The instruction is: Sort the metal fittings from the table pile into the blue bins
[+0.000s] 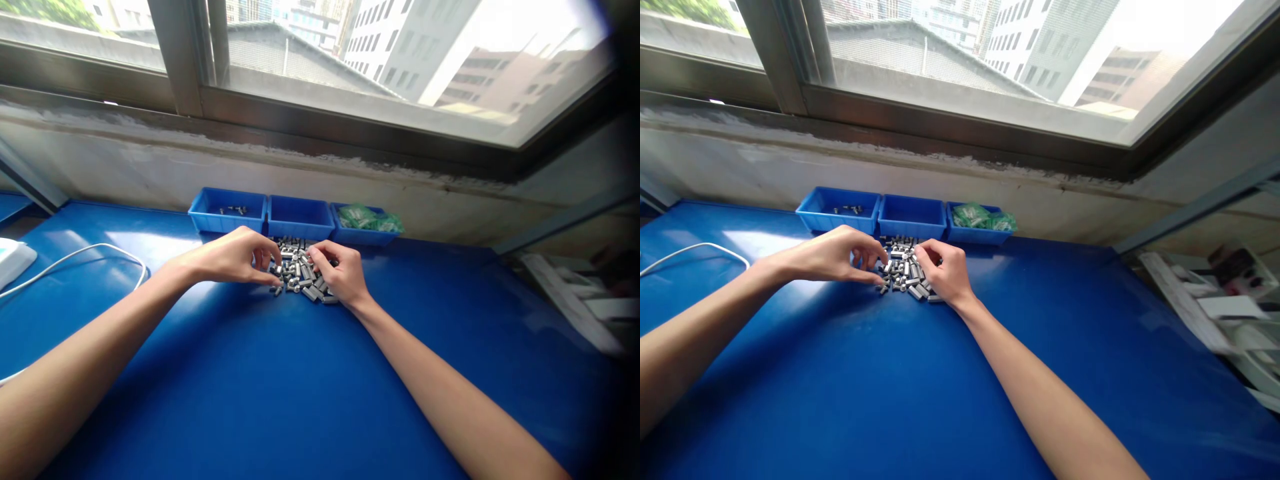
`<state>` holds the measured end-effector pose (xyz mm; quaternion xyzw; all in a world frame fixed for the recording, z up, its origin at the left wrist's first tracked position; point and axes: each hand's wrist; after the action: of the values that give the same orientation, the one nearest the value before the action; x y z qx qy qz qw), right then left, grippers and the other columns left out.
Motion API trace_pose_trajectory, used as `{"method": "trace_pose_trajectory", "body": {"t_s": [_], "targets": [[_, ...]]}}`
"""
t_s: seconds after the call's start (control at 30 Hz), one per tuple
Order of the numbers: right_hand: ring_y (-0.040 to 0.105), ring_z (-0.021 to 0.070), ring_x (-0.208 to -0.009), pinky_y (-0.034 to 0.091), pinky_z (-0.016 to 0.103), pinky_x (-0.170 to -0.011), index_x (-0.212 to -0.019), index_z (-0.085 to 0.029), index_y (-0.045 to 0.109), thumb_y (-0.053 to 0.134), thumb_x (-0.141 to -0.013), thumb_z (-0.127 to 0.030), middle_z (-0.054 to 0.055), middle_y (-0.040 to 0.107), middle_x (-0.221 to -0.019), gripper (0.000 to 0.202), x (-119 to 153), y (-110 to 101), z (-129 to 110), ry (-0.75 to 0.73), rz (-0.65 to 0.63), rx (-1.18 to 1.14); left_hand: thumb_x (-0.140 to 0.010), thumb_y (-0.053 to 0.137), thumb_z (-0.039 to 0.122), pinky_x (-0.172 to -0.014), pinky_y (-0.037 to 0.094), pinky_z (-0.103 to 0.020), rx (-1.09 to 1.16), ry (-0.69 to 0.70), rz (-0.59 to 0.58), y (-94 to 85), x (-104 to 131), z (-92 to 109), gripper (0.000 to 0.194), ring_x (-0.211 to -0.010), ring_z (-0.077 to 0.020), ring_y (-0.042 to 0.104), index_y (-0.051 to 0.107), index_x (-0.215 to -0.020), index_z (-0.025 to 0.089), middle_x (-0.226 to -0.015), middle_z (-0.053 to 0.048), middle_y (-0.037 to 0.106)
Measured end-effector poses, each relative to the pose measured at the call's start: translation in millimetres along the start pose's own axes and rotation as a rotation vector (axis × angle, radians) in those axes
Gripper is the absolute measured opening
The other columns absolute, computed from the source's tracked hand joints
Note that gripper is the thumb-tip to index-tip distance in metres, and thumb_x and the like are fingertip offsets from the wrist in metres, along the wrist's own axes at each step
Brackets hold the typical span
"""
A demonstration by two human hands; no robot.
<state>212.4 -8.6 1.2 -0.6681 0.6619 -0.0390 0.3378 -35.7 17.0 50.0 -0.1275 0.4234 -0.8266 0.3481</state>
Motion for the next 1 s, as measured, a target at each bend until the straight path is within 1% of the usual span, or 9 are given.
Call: {"method": "trace_pose_trajectory", "body": {"t_s": [0.03,0.1,0.2,0.33,0.43,0.67,0.8,0.9,1.0], "targets": [[0.062,0.0155,-0.061,0.046,0.027,-0.060,-0.079,-0.018,0.072,0.060,-0.094,-0.037,0.002,0.070,-0.072,0.027,0,0,0,0.000,-0.002,0.000,-0.075,0.078,0.054,-0.058,0.043,-0.021,-0.026,0.016,-0.026,2.3,0,0,0.043,-0.065,-0.0136,0.061,0.075,-0.099,0.019,-0.074,0.000,0.068],[0.061,0.0153,-0.060,0.045,0.027,-0.060,-0.079,-0.018,0.072,0.060,-0.094,-0.037,0.002,0.070,-0.072,0.027,0,0,0,-0.001,-0.004,-0.003,-0.068,0.082,0.060,-0.057,0.041,-0.022,-0.088,0.038,-0.018,7.5,-1,0,0.053,-0.066,-0.0141,0.059,0.073,-0.099,0.019,-0.078,-0.001,0.066],[0.061,0.0151,-0.060,0.045,0.028,-0.059,-0.078,-0.018,0.071,0.060,-0.094,-0.037,0.002,0.070,-0.071,0.027,0,0,-1,-0.004,-0.004,-0.007,-0.068,0.082,0.062,-0.058,0.039,-0.022,-0.143,0.063,0.030,14.1,-4,-2,0.057,-0.068,-0.0144,0.057,0.072,-0.104,0.020,-0.082,-0.001,0.063],[0.062,0.0153,-0.060,0.045,0.028,-0.060,-0.079,-0.018,0.071,0.060,-0.093,-0.036,0.002,0.070,-0.072,0.025,0,0,0,-0.008,0.000,-0.011,-0.081,0.076,0.048,-0.057,0.038,-0.022,-0.139,0.088,0.022,17.3,-6,-5,0.039,-0.062,-0.0124,0.053,0.073,-0.106,0.018,-0.075,0.000,0.059],[0.061,0.0153,-0.060,0.045,0.028,-0.060,-0.079,-0.018,0.071,0.061,-0.093,-0.035,0.002,0.070,-0.071,0.025,0,0,-1,-0.009,0.003,-0.012,-0.084,0.073,0.041,-0.057,0.038,-0.023,-0.145,0.079,0.043,17.4,-6,-8,0.032,-0.060,-0.0118,0.052,0.075,-0.103,0.016,-0.071,0.000,0.059],[0.061,0.0143,-0.061,0.044,0.026,-0.060,-0.077,-0.017,0.071,0.060,-0.092,-0.032,0.001,0.070,-0.070,0.024,1,1,-6,-0.073,0.006,0.045,-0.085,0.072,0.043,-0.059,0.040,-0.024,-0.171,0.079,0.102,17.6,-6,-12,0.034,-0.061,-0.0129,0.056,0.076,-0.103,0.015,-0.072,-0.002,0.063],[0.061,0.0142,-0.061,0.044,0.026,-0.060,-0.077,-0.017,0.072,0.060,-0.093,-0.032,0.002,0.071,-0.071,0.025,1,1,-7,-0.073,0.001,0.040,-0.089,0.062,0.031,-0.059,0.041,-0.024,-0.152,0.040,0.118,17.2,-5,-7,0.029,-0.061,-0.0127,0.058,0.075,-0.109,0.014,-0.076,-0.004,0.068],[0.061,0.0143,-0.061,0.044,0.026,-0.059,-0.078,-0.017,0.072,0.060,-0.093,-0.032,0.002,0.071,-0.071,0.025,1,1,-6,-0.057,-0.001,0.029,-0.084,0.061,0.023,-0.059,0.043,-0.023,-0.154,0.015,0.133,17.2,-5,-4,0.031,-0.060,-0.0122,0.058,0.076,-0.110,0.014,-0.082,-0.005,0.068],[0.061,0.0144,-0.061,0.044,0.026,-0.058,-0.078,-0.016,0.072,0.060,-0.093,-0.033,0.002,0.071,-0.071,0.025,1,1,-6,-0.039,-0.006,0.010,-0.081,0.062,0.022,-0.060,0.046,-0.024,-0.141,0.003,0.141,17.5,-6,-5,0.036,-0.060,-0.0114,0.058,0.075,-0.113,0.013,-0.093,-0.007,0.068]]}}
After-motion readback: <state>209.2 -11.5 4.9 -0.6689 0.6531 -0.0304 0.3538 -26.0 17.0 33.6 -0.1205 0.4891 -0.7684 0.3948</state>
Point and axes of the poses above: each hand's wrist, its own x-axis away from the middle knuckle, its own y-axis out of the palm, z = x × y
